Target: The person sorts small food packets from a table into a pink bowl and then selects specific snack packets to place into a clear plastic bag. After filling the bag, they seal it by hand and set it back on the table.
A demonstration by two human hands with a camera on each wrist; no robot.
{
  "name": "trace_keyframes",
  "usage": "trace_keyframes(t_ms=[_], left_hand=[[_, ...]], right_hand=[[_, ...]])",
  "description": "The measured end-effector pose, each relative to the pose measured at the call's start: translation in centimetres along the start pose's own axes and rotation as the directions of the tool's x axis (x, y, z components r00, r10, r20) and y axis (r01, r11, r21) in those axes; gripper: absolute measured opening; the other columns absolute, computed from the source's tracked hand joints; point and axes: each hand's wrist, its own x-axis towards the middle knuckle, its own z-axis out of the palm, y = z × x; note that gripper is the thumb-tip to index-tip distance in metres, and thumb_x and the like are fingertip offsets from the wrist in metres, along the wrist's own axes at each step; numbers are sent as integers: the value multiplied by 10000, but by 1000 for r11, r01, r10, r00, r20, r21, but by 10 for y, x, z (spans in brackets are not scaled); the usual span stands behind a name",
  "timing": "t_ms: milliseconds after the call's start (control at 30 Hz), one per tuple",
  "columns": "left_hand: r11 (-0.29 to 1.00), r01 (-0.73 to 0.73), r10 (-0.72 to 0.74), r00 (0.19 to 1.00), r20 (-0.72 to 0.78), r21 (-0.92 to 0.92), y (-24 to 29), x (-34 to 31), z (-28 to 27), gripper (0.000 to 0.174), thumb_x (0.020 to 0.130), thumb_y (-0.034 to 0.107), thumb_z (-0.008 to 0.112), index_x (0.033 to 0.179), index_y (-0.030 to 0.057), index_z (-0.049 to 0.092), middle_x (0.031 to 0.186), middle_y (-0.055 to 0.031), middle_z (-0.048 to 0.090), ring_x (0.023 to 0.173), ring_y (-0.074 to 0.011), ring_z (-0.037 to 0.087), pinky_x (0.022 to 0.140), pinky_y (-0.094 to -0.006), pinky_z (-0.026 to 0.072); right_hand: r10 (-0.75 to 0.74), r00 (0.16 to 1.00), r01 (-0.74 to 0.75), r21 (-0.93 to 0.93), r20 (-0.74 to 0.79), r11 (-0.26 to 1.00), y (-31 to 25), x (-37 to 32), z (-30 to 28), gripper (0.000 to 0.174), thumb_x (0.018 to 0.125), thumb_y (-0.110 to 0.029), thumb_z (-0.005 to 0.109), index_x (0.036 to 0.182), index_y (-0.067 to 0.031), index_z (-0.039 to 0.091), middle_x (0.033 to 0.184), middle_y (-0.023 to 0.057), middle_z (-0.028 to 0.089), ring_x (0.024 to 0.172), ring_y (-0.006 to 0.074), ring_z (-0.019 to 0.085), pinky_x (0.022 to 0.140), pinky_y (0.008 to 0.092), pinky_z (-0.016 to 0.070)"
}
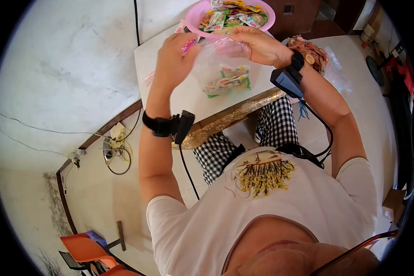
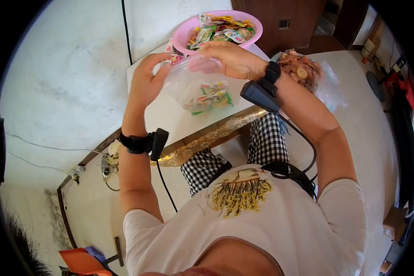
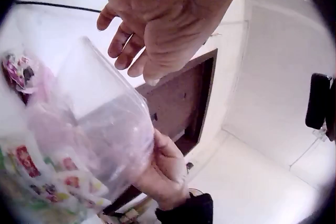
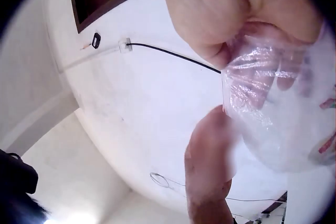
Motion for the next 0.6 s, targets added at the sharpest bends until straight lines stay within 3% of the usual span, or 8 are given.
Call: trace_keyframes(t_ms=[67, 133, 233, 300, 600], left_hand=[[999, 6, -5, 999, 44, -41, 15, 7, 13, 239, 844, 133, 661, 1039, -2, 638, 955, -116, 667, 848, -230, 633, 748, -301, 488], [975, 171, -151, 979, 139, -145, 16, 10, 19, 191, 832, 133, 685, 958, -8, 654, 841, -63, 665, 744, -151, 600, 684, -270, 473], [902, 378, -313, 905, 287, -208, 13, 13, 13, 145, 830, 113, 688, 904, -8, 661, 762, -14, 639, 698, -83, 551, 644, -238, 450], [878, 432, -357, 878, 318, -206, 11, 10, 5, 120, 829, 98, 688, 875, -9, 663, 740, 10, 620, 692, -49, 517, 626, -220, 433], [843, 483, -415, 863, 288, -235, -20, -27, -24, 124, 822, 71, 670, 902, -24, 665, 745, -10, 633, 691, -73, 539, 629, -230, 444]], right_hand=[[-12, 1000, 12, -23, -5, 1000, 2, 0, 0, 288, 980, -211, 484, 1220, -52, 495, 1161, 103, 623, 1081, 215, 619, 883, 304, 491], [-16, 1000, 16, -42, -4, 999, 1, 0, 0, 276, 979, -209, 487, 1210, -59, 500, 1163, 104, 622, 1081, 213, 619, 880, 303, 490], [3, 999, -4, -33, -33, 999, -2, -3, 1, 91, 982, -139, 467, 1009, -71, 521, 1136, 120, 623, 1093, 221, 617, 946, 353, 496], [14, 1000, -14, -30, -6, 999, -3, -5, -1, 85, 979, -137, 473, 1005, -71, 521, 1130, 125, 629, 1086, 216, 621, 940, 352, 501], [-33, 999, 33, -78, -5, 996, -5, -4, 4, 64, 972, -128, 483, 975, -75, 519, 1104, 134, 650, 1070, 217, 634, 949, 348, 501]])
